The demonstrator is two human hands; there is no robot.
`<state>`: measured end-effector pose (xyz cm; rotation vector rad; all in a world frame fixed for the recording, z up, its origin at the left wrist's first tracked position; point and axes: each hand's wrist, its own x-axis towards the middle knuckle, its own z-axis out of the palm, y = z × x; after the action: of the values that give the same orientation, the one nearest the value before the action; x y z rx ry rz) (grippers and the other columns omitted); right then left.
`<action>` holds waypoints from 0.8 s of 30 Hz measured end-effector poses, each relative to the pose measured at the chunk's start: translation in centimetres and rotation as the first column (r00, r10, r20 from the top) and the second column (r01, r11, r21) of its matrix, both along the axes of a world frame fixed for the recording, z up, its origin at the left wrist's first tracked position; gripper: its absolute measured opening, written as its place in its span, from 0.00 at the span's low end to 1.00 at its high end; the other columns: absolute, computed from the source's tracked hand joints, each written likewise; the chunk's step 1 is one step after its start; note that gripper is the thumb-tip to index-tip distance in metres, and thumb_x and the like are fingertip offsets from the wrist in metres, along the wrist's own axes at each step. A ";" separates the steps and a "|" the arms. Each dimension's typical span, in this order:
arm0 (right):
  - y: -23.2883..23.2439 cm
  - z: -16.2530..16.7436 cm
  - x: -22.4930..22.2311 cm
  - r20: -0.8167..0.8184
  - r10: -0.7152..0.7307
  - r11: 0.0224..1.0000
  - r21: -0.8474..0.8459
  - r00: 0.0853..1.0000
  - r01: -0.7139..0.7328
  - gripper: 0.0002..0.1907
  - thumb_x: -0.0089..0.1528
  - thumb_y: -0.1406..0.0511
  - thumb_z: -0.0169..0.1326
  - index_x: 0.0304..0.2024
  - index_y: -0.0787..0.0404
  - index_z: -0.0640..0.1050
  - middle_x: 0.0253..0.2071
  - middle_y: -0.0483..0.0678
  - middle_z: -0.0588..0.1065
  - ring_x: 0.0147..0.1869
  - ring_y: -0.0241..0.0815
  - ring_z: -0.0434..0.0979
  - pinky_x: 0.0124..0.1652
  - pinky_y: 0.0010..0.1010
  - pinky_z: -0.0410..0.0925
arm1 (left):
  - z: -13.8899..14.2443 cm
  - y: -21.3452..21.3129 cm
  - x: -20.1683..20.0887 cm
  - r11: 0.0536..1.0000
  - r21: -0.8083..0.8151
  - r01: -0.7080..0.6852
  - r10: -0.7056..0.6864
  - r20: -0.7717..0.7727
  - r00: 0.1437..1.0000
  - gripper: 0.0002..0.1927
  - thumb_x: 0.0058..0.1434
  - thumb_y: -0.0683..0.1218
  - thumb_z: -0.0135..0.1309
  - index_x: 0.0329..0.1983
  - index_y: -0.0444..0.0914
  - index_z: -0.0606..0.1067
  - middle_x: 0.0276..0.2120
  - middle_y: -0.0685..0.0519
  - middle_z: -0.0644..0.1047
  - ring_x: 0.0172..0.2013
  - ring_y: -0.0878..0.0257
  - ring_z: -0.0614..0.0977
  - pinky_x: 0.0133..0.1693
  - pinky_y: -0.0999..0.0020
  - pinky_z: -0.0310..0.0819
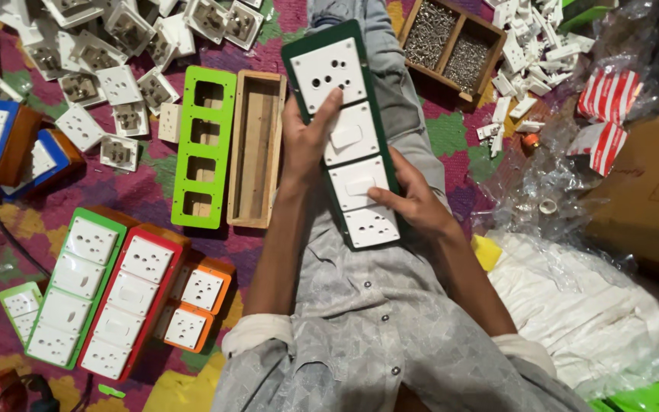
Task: The person assembles a multi-gang electrical socket panel by hand. They insert white plastic faceplates into a green backplate, then flip it over to insert and tighten screws into the metal terminals. The process is repeated for multiple units.
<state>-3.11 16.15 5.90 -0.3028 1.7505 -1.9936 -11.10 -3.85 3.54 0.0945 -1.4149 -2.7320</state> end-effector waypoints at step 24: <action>10.4 -11.2 -23.1 -0.670 0.349 0.217 0.738 0.655 0.640 0.06 0.57 0.71 0.63 0.37 0.59 0.86 0.40 0.58 0.78 0.47 0.60 0.76 0.44 0.48 0.72 | -2.1 0.2 -2.7 0.942 -0.309 -0.133 0.080 -0.179 0.981 0.15 0.65 0.44 0.64 0.51 0.33 0.77 0.43 0.50 0.83 0.42 0.66 0.84 0.46 0.71 0.79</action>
<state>-26.23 26.59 -5.34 -0.5138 3.3137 -0.2504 -13.75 -3.64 1.46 -0.0674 -1.7227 -2.3279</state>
